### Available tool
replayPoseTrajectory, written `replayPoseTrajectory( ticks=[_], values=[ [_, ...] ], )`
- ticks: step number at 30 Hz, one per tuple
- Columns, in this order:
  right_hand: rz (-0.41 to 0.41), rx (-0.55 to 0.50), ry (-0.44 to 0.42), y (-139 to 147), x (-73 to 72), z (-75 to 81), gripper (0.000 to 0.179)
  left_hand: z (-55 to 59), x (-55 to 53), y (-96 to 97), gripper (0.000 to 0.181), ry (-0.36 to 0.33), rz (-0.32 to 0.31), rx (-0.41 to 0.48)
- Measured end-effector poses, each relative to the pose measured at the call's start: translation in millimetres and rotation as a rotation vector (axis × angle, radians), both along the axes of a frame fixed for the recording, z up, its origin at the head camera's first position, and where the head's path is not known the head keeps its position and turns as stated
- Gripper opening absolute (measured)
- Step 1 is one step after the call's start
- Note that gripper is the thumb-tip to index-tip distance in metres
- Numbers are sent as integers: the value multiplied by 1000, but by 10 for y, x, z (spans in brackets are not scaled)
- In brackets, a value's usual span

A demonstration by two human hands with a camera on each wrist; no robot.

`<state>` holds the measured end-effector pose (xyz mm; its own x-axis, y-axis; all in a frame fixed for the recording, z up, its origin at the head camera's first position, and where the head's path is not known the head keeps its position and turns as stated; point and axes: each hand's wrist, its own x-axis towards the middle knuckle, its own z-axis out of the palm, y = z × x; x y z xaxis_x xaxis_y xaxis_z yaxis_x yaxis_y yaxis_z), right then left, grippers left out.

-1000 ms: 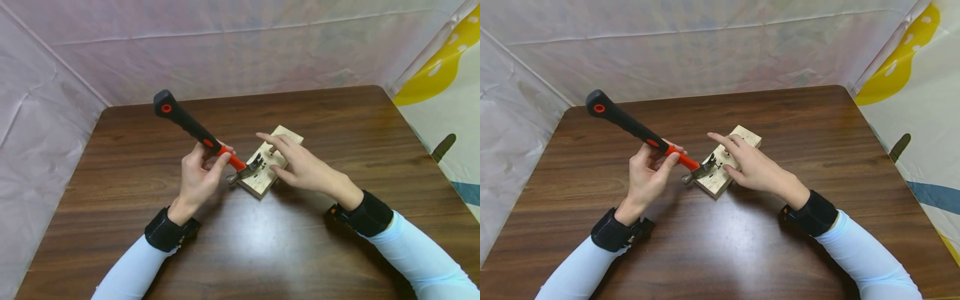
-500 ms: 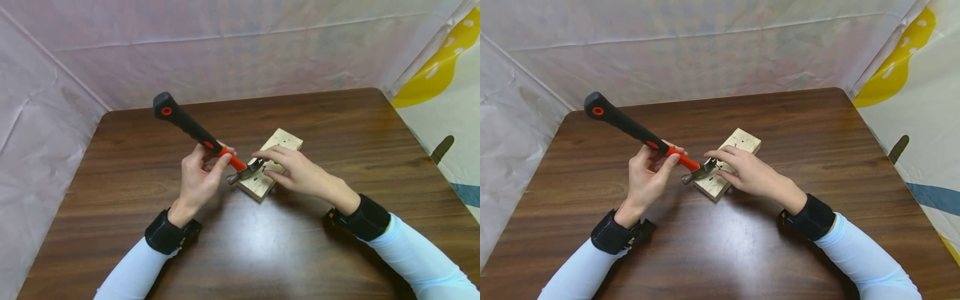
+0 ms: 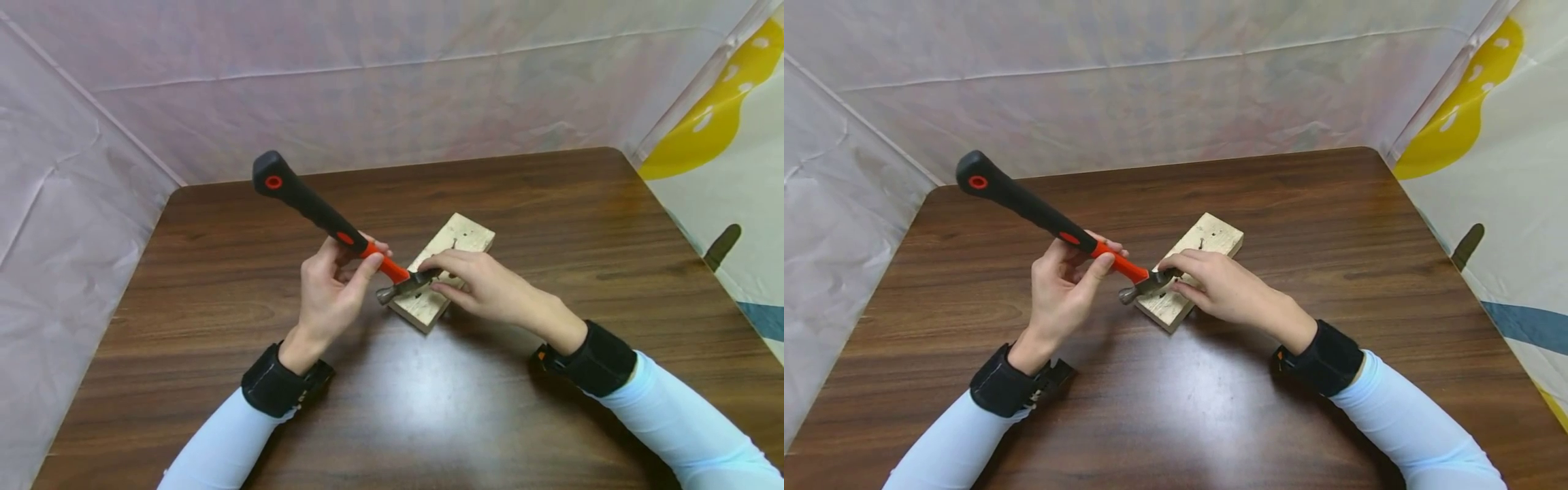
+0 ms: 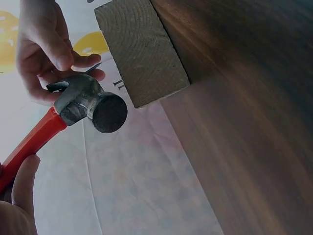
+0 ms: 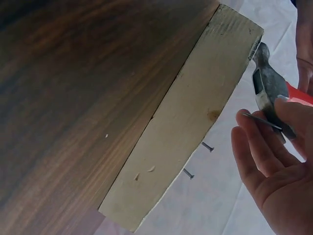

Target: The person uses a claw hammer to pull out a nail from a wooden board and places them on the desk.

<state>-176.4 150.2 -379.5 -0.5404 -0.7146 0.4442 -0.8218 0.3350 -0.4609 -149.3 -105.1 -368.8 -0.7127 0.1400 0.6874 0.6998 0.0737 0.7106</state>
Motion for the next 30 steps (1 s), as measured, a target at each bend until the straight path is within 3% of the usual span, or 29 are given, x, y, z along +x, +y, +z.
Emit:
replayPoseTrajectory(
  ticks=[20,30],
  values=[
    [-30,-54,90,31,-1,-24,28,31,27,38,26,-7,-2,-20],
    [-76,-65,83,49,-12,6,28,-12,25,28,23,-14,-1,-49]
  ],
)
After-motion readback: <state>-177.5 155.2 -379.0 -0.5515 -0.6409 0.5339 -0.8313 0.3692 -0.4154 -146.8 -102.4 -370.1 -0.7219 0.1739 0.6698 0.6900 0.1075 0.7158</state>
